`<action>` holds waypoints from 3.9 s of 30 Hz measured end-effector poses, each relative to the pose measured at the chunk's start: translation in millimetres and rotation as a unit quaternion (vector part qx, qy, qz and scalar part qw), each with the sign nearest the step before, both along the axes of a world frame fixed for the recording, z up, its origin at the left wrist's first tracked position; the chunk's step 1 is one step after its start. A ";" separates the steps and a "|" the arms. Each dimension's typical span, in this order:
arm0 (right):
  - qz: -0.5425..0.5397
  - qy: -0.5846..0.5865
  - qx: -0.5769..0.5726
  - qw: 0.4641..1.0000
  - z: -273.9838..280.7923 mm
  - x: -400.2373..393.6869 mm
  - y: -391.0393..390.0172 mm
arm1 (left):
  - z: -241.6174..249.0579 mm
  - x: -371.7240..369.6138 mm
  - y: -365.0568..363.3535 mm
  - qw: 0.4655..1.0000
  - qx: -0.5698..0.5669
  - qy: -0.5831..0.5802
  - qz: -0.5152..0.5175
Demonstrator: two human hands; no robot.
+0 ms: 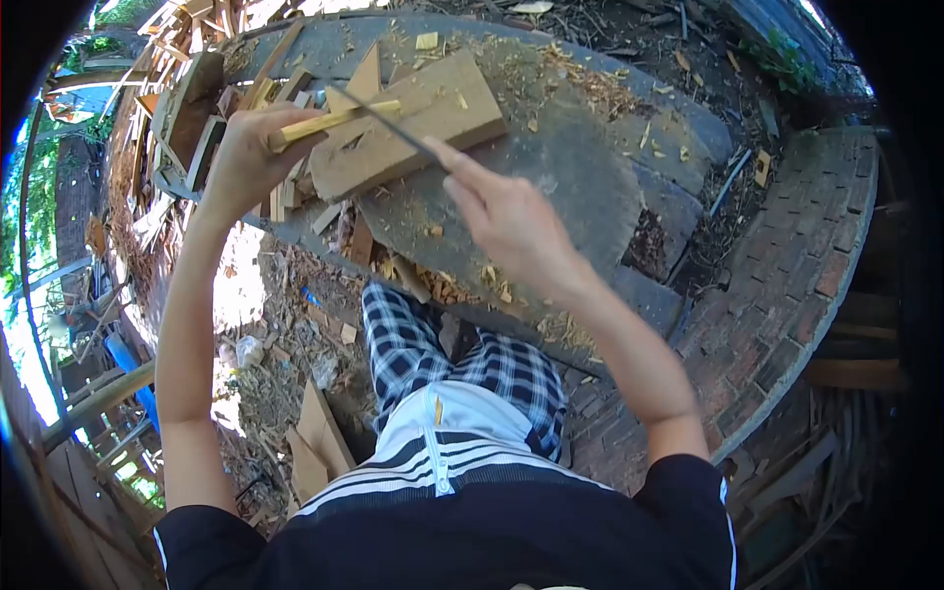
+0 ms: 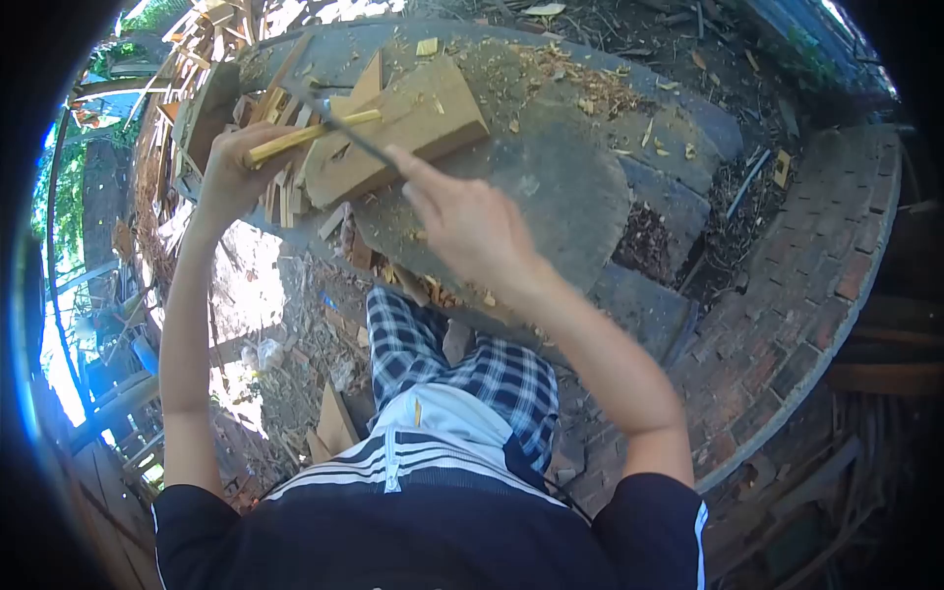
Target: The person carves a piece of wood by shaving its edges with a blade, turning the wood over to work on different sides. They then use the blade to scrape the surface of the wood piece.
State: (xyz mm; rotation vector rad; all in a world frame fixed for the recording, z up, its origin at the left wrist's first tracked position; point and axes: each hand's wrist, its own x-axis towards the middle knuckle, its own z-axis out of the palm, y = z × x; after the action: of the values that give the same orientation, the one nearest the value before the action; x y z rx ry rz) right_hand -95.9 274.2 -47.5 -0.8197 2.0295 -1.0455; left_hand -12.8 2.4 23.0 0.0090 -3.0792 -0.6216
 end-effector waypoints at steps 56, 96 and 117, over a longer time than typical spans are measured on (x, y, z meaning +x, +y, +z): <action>-0.116 0.285 -0.031 0.951 -81.9 8.4 5.5 | -58.1 45.7 -22.7 0.776 0.535 0.068 0.328; -0.090 0.315 0.040 0.944 -87.3 0.8 12.7 | -156.6 77.9 70.5 0.958 -0.197 0.162 0.129; -0.073 0.339 0.027 0.938 -98.5 -7.5 12.4 | -75.8 16.3 32.2 0.851 0.244 0.311 0.346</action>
State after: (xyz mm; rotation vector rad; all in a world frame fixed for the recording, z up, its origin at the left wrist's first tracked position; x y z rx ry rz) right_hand -103.4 286.6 -146.1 -1.1219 2.7165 -0.8427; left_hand 3.6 34.6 -52.8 0.7168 -2.0100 -1.0468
